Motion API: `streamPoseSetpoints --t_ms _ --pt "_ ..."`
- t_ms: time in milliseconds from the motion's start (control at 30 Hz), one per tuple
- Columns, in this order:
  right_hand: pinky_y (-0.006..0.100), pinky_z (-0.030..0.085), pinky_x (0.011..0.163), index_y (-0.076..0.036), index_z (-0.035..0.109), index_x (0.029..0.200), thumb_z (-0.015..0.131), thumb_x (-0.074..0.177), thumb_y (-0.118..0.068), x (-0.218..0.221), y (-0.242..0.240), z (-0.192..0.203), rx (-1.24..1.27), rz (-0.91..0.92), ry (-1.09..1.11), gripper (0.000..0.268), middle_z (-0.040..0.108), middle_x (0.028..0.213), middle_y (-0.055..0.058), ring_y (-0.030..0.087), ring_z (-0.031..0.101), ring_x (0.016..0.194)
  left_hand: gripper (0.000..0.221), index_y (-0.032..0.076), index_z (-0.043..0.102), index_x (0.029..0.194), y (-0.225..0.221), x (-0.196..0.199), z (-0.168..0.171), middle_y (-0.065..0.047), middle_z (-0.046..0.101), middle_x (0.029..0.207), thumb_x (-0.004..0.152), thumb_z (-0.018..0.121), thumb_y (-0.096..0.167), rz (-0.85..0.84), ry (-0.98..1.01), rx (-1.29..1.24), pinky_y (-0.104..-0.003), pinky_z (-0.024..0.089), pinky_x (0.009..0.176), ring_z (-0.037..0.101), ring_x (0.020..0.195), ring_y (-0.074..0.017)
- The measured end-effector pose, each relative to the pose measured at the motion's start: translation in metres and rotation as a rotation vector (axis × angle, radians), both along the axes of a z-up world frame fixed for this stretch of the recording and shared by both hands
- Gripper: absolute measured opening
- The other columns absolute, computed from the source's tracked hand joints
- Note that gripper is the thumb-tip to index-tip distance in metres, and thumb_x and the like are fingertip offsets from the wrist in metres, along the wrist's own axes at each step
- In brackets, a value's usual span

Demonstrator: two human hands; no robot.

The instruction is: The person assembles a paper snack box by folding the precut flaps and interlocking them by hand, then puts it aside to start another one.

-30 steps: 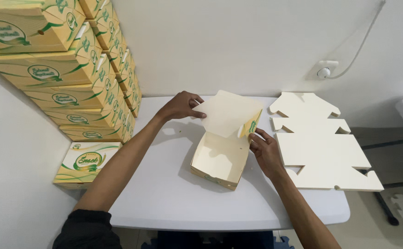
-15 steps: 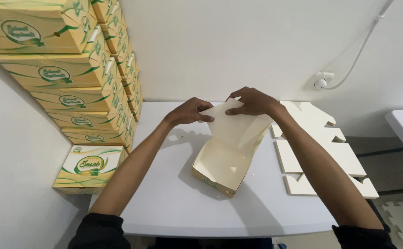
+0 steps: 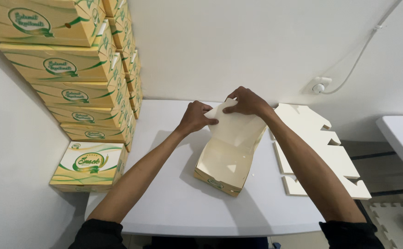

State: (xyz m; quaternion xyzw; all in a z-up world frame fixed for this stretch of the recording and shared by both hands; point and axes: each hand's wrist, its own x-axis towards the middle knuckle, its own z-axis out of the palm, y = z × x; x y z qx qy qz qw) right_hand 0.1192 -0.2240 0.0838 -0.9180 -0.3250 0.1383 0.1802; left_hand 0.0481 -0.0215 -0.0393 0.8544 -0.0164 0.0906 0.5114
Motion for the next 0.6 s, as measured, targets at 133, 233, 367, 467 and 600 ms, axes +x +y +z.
streamPoseSetpoints --t_ms 133,233,367,467,600 --pt "0.039 0.062 0.075 -0.019 0.083 0.121 0.088 0.088 -0.04 0.018 0.0 -0.017 0.017 0.016 -0.007 0.039 0.081 0.101 0.012 0.03 0.08 0.088 0.038 0.0 0.079 0.121 -0.01 -0.001 -0.012 -0.019 0.082 0.098 0.086 0.089 0.014 0.077 -0.039 0.092 -0.035 0.066 0.081 0.082 0.089 -0.0296" --pt "0.045 0.062 0.086 -0.014 0.082 0.123 0.089 0.087 -0.039 0.018 -0.005 -0.014 0.04 0.014 -0.026 0.044 0.072 0.128 0.019 0.038 0.075 0.113 0.037 0.001 0.079 0.121 -0.02 0.002 -0.014 -0.018 0.082 0.097 0.087 0.088 0.014 0.144 -0.085 0.165 -0.037 0.068 0.08 0.082 0.089 -0.0313" --pt "0.04 0.061 0.076 -0.018 0.083 0.122 0.087 0.089 -0.035 0.016 -0.012 -0.006 0.06 0.027 0.023 0.038 0.079 0.103 0.016 0.033 0.079 0.089 0.039 0.004 0.077 0.128 -0.032 -0.032 0.028 -0.019 0.081 0.107 0.095 0.08 0.025 0.101 -0.031 0.141 -0.045 0.065 0.091 0.08 0.098 -0.0327" --pt "0.04 0.063 0.077 -0.019 0.081 0.128 0.086 0.09 -0.036 0.017 -0.022 -0.001 0.066 0.084 0.075 0.042 0.079 0.101 0.016 0.033 0.078 0.09 0.054 0.005 0.07 0.14 -0.018 -0.038 0.038 -0.022 0.074 0.131 0.103 0.068 0.043 -0.058 0.2 -0.247 -0.055 0.057 0.109 0.072 0.12 -0.0376" --pt "0.035 0.063 0.072 -0.023 0.08 0.13 0.084 0.09 -0.039 0.02 -0.016 -0.003 0.085 0.185 0.148 0.044 0.082 0.09 0.012 0.028 0.078 0.08 0.069 0.011 0.064 0.15 0.007 -0.044 0.024 -0.019 0.072 0.142 0.112 0.034 0.06 -0.312 0.475 -0.94 -0.061 0.046 0.12 0.066 0.134 -0.0373"
